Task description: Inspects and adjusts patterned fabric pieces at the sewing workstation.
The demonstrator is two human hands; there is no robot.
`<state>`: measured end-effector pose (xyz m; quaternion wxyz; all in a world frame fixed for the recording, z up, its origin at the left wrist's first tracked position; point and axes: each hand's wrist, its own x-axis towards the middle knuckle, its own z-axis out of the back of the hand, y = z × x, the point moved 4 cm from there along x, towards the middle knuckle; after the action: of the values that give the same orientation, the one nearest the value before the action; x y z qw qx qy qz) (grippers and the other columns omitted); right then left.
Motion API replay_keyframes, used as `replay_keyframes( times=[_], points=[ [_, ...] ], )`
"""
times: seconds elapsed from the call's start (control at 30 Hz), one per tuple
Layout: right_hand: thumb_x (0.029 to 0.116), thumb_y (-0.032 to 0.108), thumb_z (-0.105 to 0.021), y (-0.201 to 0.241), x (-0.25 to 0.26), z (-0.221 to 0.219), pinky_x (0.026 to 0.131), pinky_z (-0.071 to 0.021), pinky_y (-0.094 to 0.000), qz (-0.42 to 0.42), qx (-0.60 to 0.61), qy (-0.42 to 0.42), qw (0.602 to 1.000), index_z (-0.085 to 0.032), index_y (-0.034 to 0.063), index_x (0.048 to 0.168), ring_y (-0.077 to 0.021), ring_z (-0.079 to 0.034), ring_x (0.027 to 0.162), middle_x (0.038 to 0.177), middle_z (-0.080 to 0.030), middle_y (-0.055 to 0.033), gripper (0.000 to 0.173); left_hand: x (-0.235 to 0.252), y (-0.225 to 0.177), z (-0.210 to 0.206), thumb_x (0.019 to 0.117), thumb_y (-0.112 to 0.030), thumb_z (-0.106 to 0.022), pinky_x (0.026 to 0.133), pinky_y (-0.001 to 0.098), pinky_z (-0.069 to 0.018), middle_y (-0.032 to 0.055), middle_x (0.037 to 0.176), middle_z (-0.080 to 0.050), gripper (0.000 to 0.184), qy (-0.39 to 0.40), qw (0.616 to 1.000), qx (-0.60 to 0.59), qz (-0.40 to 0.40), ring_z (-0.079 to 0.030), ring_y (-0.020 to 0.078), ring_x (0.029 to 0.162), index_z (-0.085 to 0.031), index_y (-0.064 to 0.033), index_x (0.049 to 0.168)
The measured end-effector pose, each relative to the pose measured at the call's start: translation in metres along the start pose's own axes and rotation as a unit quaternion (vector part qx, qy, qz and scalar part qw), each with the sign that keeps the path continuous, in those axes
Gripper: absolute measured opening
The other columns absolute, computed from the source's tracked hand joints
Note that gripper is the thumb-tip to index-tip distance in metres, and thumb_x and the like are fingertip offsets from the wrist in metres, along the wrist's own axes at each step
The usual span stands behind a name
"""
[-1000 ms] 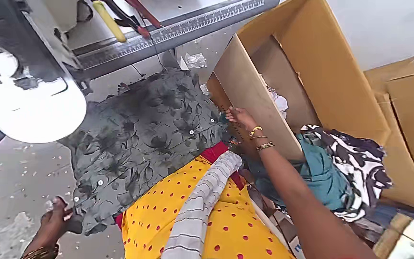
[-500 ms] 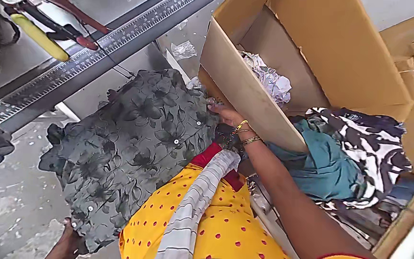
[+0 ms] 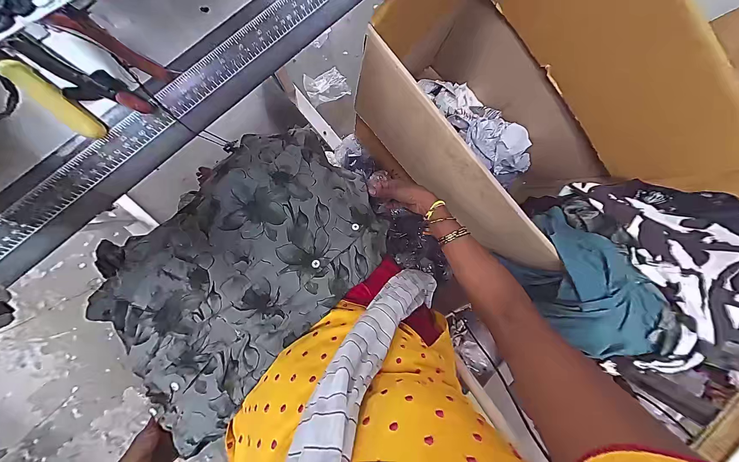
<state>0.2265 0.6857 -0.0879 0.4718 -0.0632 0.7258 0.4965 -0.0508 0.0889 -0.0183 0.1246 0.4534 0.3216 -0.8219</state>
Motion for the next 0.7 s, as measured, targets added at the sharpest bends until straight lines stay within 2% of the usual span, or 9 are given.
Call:
replay_keyframes(
  times=[0.07,0.13,0.17,0.23,0.27,0.37,0.47,0.57,0.7],
  points=[
    [0.099,0.034,-0.067,0.005,-0.004,0.001,0.087,-0.0544,-0.0381,-0.039,-0.031,0.017,0.999,-0.061,0.0052,0.131,-0.0184,-0.064,0.098,0.118,-0.066,-0.0116,0.044,-0.014,-0.024,-0.018,0.1116,-0.019,-0.025,0.096,0.0339,-0.0475,0.012,0.122,-0.056,0.039,-0.055,0.992,0.086,0.071,-0.055,0.0109,0.104,-0.044,0.0036,0.138],
    [0.1027,0.026,-0.061,0.027,-0.028,-0.011,0.074,-0.0475,-0.0295,-0.083,-0.04,0.004,0.996,-0.061,0.0032,0.123,-0.0112,-0.054,0.08,0.099,-0.061,-0.0076,0.03,-0.021,-0.031,-0.021,0.1102,-0.014,-0.032,0.106,0.0443,-0.0449,0.0246,0.135,-0.057,0.041,-0.044,0.979,0.196,0.027,-0.057,0.0252,0.122,-0.046,0.0096,0.141],
    [0.1035,0.026,-0.059,0.03,-0.035,-0.013,0.07,-0.0463,-0.0262,-0.084,-0.039,0.004,0.996,-0.061,0.0048,0.121,-0.0083,-0.052,0.076,0.096,-0.06,-0.005,0.028,-0.023,-0.035,-0.023,0.1105,-0.013,-0.033,0.108,0.0451,-0.0449,0.025,0.137,-0.058,0.041,-0.043,0.978,0.202,0.014,-0.058,0.0269,0.125,-0.047,0.0089,0.141],
    [0.105,0.029,-0.056,0.025,-0.029,-0.016,0.073,-0.048,-0.0251,-0.073,-0.032,0.04,0.996,-0.059,0.0079,0.126,-0.0064,-0.054,0.081,0.102,-0.06,-0.0026,0.03,-0.017,-0.023,-0.022,0.1116,-0.023,-0.025,0.097,0.0371,-0.0492,0.0099,0.127,-0.06,0.042,-0.056,0.997,0.04,0.031,-0.058,0.0135,0.112,-0.049,-0.0018,0.139],
    [0.1054,0.03,-0.055,0.019,-0.022,-0.016,0.078,-0.0492,-0.0264,-0.071,-0.025,0.061,0.995,-0.058,0.0089,0.129,-0.0071,-0.056,0.086,0.107,-0.062,-0.0028,0.032,-0.012,-0.014,-0.018,0.1119,-0.031,-0.022,0.093,0.0377,-0.0515,0.0059,0.123,-0.062,0.046,-0.058,0.997,-0.02,0.049,-0.06,0.0122,0.107,-0.051,-0.0061,0.137],
    [0.1017,0.033,-0.06,0.001,-0.009,-0.011,0.08,-0.0534,-0.0277,-0.054,0.019,0.097,0.994,-0.06,0.0131,0.126,-0.0069,-0.062,0.09,0.106,-0.066,0.0004,0.031,-0.007,0.001,-0.011,0.1107,-0.049,-0.014,0.085,0.0423,-0.0523,0.0061,0.115,-0.064,0.06,-0.056,0.992,-0.045,0.108,-0.062,0.0161,0.099,-0.053,-0.0095,0.133],
    [0.0904,0.04,-0.075,-0.022,-0.004,0.005,0.079,-0.0577,-0.0299,-0.03,0.063,0.093,0.993,-0.065,0.0168,0.122,-0.0088,-0.068,0.09,0.104,-0.07,0.0017,0.04,-0.009,0.003,-0.011,0.1116,-0.044,-0.017,0.082,0.0416,-0.0524,0.0064,0.111,-0.065,0.055,-0.063,0.99,-0.043,0.119,-0.062,0.0164,0.096,-0.055,-0.0088,0.129],
    [0.0955,0.032,-0.07,-0.009,-0.008,0.013,0.081,-0.0564,-0.0329,-0.002,0.044,0.069,0.997,-0.064,0.0133,0.123,-0.0102,-0.065,0.091,0.106,-0.069,-0.0009,0.034,-0.008,0.006,-0.005,0.1112,-0.028,-0.026,0.088,0.0412,-0.0506,0.0103,0.117,-0.062,0.043,-0.074,0.995,-0.02,0.066,-0.059,0.0169,0.101,-0.053,-0.0026,0.133],
    [0.1006,0.025,-0.064,0.018,-0.036,0.02,0.074,-0.0576,-0.0256,0.054,0.035,0.054,0.996,-0.065,0.0129,0.119,-0.0054,-0.067,0.081,0.097,-0.07,0.0021,0.022,0.003,0.012,0.004,0.1085,-0.043,-0.04,0.09,0.0387,-0.0525,0.0064,0.119,-0.064,0.049,-0.114,0.988,-0.109,0.004,-0.062,0.012,0.102,-0.052,-0.005,0.138]
  ],
)
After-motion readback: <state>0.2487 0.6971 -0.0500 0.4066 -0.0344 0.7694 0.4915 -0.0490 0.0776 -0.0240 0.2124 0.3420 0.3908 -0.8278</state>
